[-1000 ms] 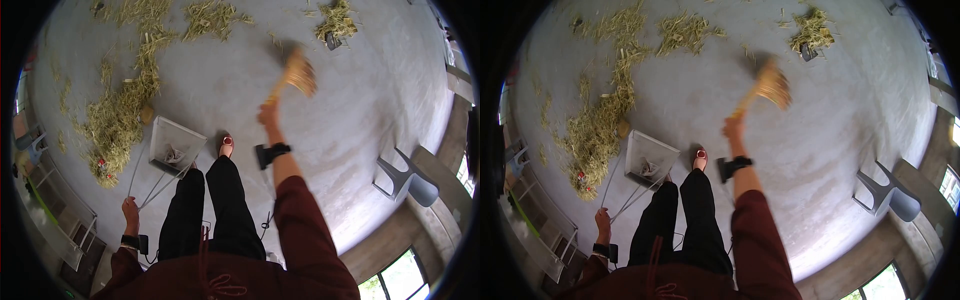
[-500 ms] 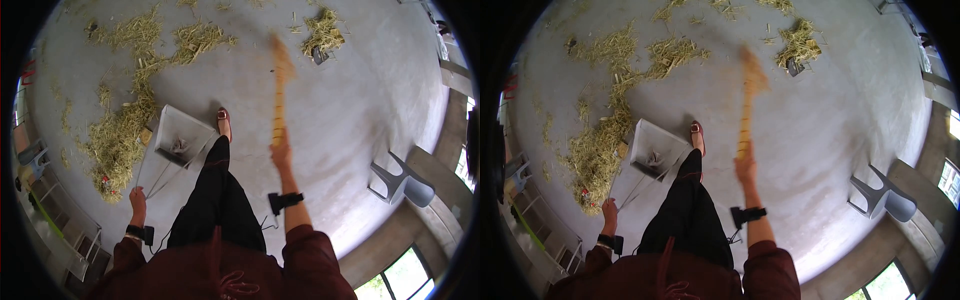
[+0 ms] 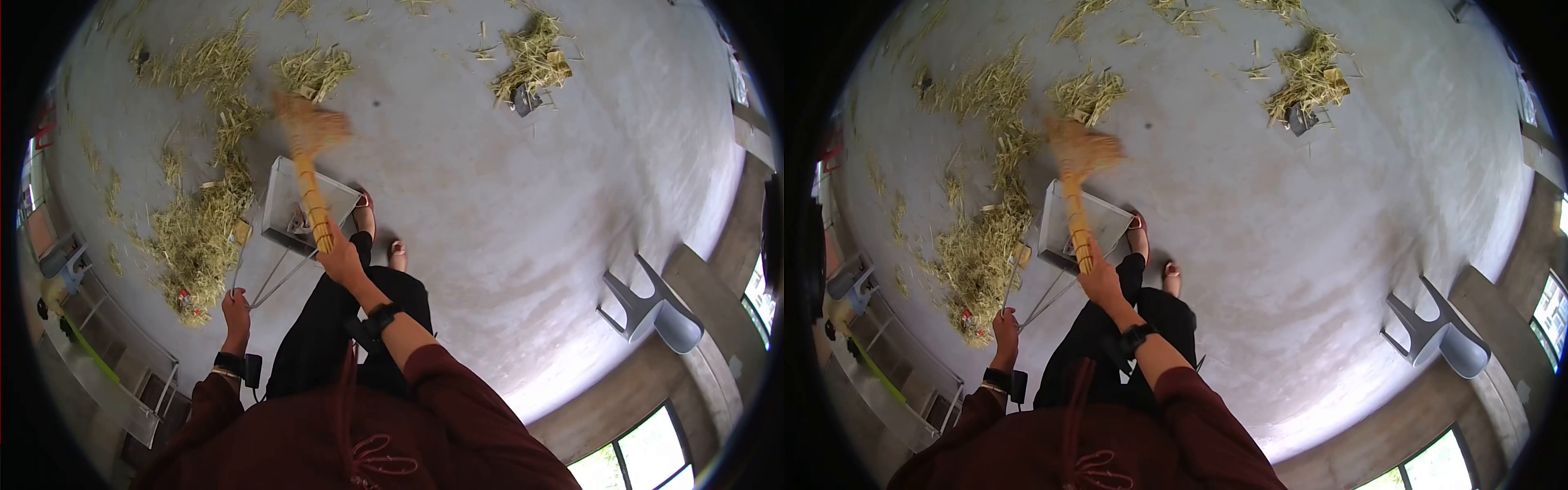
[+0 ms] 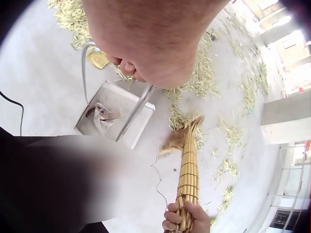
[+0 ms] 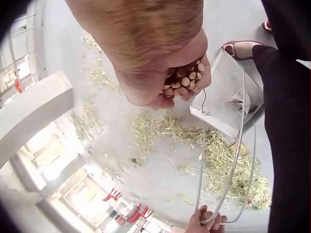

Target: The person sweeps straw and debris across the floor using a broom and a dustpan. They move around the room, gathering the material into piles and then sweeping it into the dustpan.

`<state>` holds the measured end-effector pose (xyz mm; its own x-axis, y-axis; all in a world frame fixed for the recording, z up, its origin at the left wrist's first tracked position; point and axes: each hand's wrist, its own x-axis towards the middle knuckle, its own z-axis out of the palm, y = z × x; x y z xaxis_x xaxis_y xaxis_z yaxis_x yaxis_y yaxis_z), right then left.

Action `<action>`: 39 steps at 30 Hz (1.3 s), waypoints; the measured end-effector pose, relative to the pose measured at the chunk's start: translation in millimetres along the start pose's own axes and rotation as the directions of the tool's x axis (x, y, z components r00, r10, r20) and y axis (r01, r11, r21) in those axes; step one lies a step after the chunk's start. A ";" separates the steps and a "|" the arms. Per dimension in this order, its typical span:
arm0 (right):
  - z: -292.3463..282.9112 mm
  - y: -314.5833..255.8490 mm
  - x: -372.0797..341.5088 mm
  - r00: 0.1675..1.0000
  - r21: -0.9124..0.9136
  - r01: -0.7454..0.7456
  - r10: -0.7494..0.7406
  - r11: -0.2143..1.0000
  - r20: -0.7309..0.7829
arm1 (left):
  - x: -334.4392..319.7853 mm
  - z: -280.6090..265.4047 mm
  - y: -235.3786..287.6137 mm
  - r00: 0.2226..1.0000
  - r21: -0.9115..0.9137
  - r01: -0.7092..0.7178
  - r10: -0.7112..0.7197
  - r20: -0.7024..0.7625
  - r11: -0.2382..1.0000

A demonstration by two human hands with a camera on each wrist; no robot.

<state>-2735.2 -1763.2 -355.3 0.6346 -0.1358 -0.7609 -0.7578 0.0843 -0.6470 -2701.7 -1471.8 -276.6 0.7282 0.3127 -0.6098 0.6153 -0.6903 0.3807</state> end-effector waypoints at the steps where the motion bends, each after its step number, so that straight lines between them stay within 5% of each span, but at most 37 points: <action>1: -16.4 -8.5 -8.4 0.998 -0.036 0.055 -0.054 0.998 0.038 | -0.2 2.1 6.9 1.000 -0.013 0.019 -0.019 0.005 1.000; 4: -80.2 -8.7 -36.9 0.998 -0.190 0.069 -0.069 0.979 0.011 | 8.7 4.1 7.8 0.996 0.010 0.087 -0.087 0.001 0.996; 7: -182.0 10.8 -55.0 0.926 -0.202 0.051 -0.123 0.978 -0.358 | 2.4 16.5 21.8 0.999 -0.077 0.041 -0.040 0.016 0.996; 9: -254.0 55.8 -41.6 0.867 -0.172 -0.197 0.090 0.965 -0.489 | -2.4 30.5 40.5 0.997 -0.105 0.072 -0.071 0.011 0.992; 10: -296.2 41.8 -32.5 0.802 0.143 -0.340 0.366 0.929 -0.473 | -4.8 36.3 44.0 0.998 -0.093 0.061 -0.062 -0.007 0.994; 11: -326.1 61.4 -13.9 0.729 0.211 -0.182 0.276 0.960 -0.627 | -8.3 41.8 47.8 0.998 -0.075 0.052 -0.054 -0.024 0.996; 13: -408.9 154.6 55.8 0.607 0.037 -0.185 0.144 0.982 -0.781 | -15.0 55.7 62.4 0.996 -0.073 0.072 -0.075 -0.044 0.995; 14: -434.1 107.5 63.2 0.672 0.435 -0.063 0.360 0.898 -0.647 | -17.5 63.2 67.5 0.993 -0.072 0.089 -0.093 -0.065 0.993; 16: -458.8 106.1 112.2 0.695 0.598 -0.112 0.492 0.794 -0.523 | -16.6 75.2 70.0 0.994 -0.052 0.073 -0.077 -0.083 0.996; 18: -412.5 102.1 146.9 0.800 0.674 0.024 0.390 0.738 -0.456 | -16.2 84.1 74.3 0.993 -0.025 0.062 -0.064 -0.096 0.998; 20: -323.8 80.6 146.7 0.850 0.199 -0.151 0.230 0.968 -0.474 | -19.2 93.0 84.3 0.991 -0.068 0.092 -0.098 -0.092 0.993; 21: -279.4 67.5 145.7 0.866 -0.066 -0.202 0.147 0.977 -0.478 | -19.5 98.2 88.1 0.991 -0.072 0.091 -0.098 -0.095 0.993; 24: -197.3 10.5 98.5 0.963 -0.088 0.097 -0.116 0.991 -0.245 | -20.0 109.2 90.2 0.990 -0.082 0.070 -0.079 -0.114 0.994; 25: -196.6 -23.6 86.7 0.975 -0.112 -0.197 0.206 0.974 0.076 | -20.3 111.8 89.2 0.991 -0.046 0.054 -0.059 -0.123 0.997; 26: -175.1 -9.7 81.4 0.998 -0.081 0.055 -0.057 0.995 -0.018 | -20.3 114.7 91.8 0.991 -0.010 0.036 -0.037 -0.131 0.999; 29: -201.2 -25.3 62.2 0.959 -0.148 0.268 -0.249 0.952 0.135 | -30.6 121.2 115.4 0.991 -0.001 0.067 -0.067 -0.114 0.998; 30: -222.4 -39.9 51.8 0.958 -0.151 0.272 -0.254 0.950 0.132 | -30.2 122.9 117.9 0.992 -0.006 0.063 -0.063 -0.114 0.998; 32: -282.8 -61.6 24.7 0.982 -0.299 0.084 -0.028 0.951 0.186 | -31.3 123.8 112.3 0.990 0.030 0.020 -0.016 -0.143 0.999; 34: -340.1 -35.5 13.1 0.991 -0.283 0.115 -0.131 0.952 -0.040 | -34.5 128.9 111.6 0.989 0.023 0.020 -0.016 -0.147 1.000; 36: -413.4 -18.5 8.9 0.975 -0.317 -0.054 -0.019 0.947 -0.224 | -37.3 135.8 119.1 0.987 -0.006 0.043 -0.044 -0.155 0.999; 38: -485.9 27.6 33.2 0.851 -0.379 0.029 -0.221 0.925 -0.476 | -32.3 140.2 118.3 0.987 0.006 0.033 -0.032 -0.160 0.999; 39: -525.0 14.5 46.0 0.850 -0.111 -0.188 0.105 0.976 -0.516 | -28.6 139.0 114.4 0.984 0.031 0.025 -0.019 -0.176 0.999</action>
<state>-2796.9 -2286.5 -373.7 0.3813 -0.6156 -0.6897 -0.8757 -0.0013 -0.4829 -2694.1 -1650.3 -312.2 0.7582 0.4357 -0.4851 0.6235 -0.7020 0.3441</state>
